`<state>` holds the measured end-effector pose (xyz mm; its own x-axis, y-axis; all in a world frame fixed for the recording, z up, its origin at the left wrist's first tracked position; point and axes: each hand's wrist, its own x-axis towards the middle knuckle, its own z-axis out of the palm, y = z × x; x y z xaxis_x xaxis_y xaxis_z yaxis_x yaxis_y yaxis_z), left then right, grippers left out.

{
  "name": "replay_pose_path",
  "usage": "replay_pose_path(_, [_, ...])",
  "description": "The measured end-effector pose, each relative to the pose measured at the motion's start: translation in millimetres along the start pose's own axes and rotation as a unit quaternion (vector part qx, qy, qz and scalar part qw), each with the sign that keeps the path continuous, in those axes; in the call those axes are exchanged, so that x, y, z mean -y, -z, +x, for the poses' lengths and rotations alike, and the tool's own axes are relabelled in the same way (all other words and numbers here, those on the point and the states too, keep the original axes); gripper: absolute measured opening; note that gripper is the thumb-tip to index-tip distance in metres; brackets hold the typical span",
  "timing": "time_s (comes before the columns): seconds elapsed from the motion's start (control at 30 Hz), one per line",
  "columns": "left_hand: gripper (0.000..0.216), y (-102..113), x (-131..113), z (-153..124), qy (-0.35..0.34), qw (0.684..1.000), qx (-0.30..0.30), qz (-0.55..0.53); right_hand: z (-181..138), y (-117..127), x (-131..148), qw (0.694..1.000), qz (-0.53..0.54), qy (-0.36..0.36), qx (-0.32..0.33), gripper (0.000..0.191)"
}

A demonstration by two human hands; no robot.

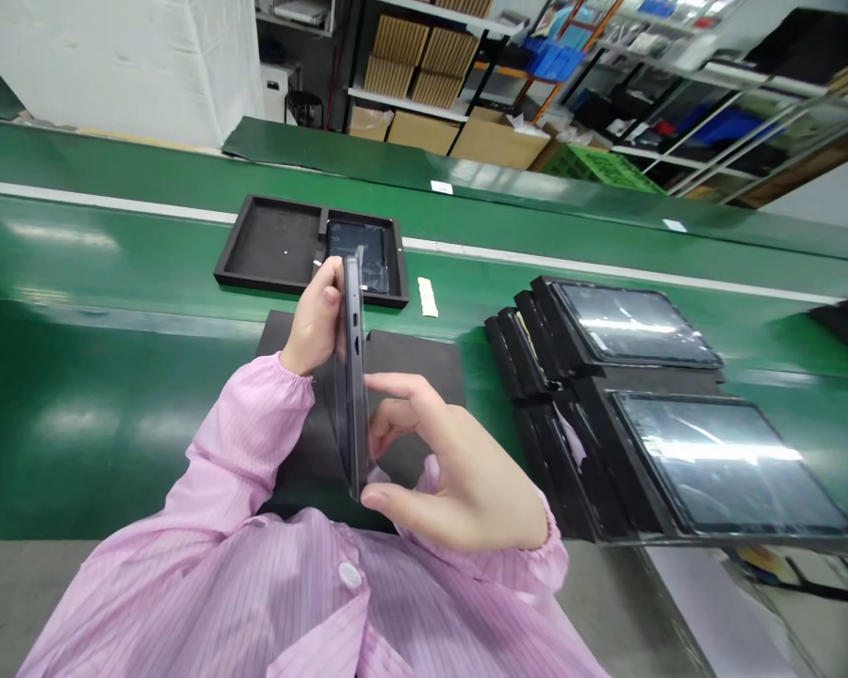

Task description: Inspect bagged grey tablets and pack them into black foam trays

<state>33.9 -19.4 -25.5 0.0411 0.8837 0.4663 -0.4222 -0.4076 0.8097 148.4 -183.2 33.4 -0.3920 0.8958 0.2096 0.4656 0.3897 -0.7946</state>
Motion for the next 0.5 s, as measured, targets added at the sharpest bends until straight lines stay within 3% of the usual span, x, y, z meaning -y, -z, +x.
replay_pose_path(0.1, [0.061, 4.7, -1.3, -2.6, -0.054, 0.995, 0.08, 0.012, 1.5, 1.0, -0.7, 1.0, 0.003, -0.004, -0.007, 0.058])
replay_pose_path(0.2, [0.057, 7.4, -0.5, -2.7, -0.119, 0.985, 0.122, 0.022, 3.1, -0.9, 0.1, 1.0, 0.004, -0.014, -0.013, 0.062])
replay_pose_path(0.33, [0.049, 7.6, 2.5, -3.2, -0.172, 0.973, 0.149, 0.033, 1.7, -4.2, -0.3, 1.0, 0.013, -0.013, -0.013, 0.075])
replay_pose_path(0.5, [0.046, 8.0, 1.4, -4.7, -0.19, 0.968, 0.157, 0.048, 0.3, -4.7, -1.3, 0.999, 0.024, -0.014, -0.022, 0.082])
